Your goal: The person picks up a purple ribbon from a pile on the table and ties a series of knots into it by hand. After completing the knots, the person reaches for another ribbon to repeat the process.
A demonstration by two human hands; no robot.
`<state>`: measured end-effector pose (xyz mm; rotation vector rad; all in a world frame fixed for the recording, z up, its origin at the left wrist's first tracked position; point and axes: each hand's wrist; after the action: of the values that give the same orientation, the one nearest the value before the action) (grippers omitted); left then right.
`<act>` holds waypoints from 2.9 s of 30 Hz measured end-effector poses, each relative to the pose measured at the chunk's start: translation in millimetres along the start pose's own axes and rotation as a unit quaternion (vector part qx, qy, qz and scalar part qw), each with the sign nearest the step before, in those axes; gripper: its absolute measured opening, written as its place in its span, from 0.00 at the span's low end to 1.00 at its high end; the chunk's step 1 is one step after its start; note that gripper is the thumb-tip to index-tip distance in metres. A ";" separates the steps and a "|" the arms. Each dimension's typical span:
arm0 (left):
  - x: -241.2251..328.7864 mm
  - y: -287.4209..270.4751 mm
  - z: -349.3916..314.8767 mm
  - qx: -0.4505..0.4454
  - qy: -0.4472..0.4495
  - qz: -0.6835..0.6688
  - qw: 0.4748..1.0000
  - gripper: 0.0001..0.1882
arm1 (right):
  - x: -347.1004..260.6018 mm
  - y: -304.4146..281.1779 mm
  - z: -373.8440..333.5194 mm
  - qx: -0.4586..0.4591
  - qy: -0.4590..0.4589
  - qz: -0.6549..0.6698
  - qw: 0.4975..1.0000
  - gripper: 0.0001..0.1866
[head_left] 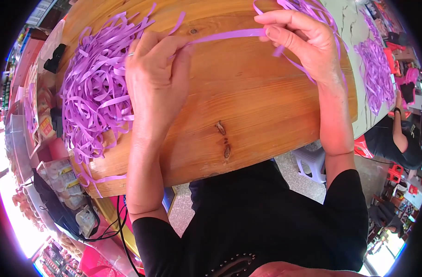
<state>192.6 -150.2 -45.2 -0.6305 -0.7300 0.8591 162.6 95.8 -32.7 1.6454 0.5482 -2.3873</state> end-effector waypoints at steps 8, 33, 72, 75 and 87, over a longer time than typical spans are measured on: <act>31.1 18.4 -8.9 -0.005 0.040 -0.185 0.982 0.22 | -5.8 21.1 -6.7 -0.057 0.019 0.025 0.998 0.12; 42.6 24.5 -19.7 -0.101 -0.235 -0.472 0.844 0.09 | 3.2 24.2 -6.5 -0.051 0.006 0.017 0.999 0.13; 31.3 9.8 -9.9 -0.076 -0.311 -0.424 0.847 0.04 | 6.1 16.6 -2.4 -0.090 -0.093 -0.115 0.985 0.05; 37.2 13.2 -12.3 -0.070 -0.312 -0.467 0.825 0.04 | 5.0 18.9 -2.2 -0.137 0.033 0.128 0.982 0.06; 43.4 27.9 -25.0 0.024 -0.261 -0.533 0.804 0.06 | 4.9 39.2 -9.3 -0.039 0.092 0.253 0.962 0.13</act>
<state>219.3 -104.5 -67.4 0.1486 -1.3629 -0.0412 182.9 64.0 -47.7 1.7276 0.2058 -1.8382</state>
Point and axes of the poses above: each hand's wrist, its own z-axis towards the middle knuckle, its own y-axis out of the palm, x = y × z, and after that the axes turned 10 degrees about z, right-handed
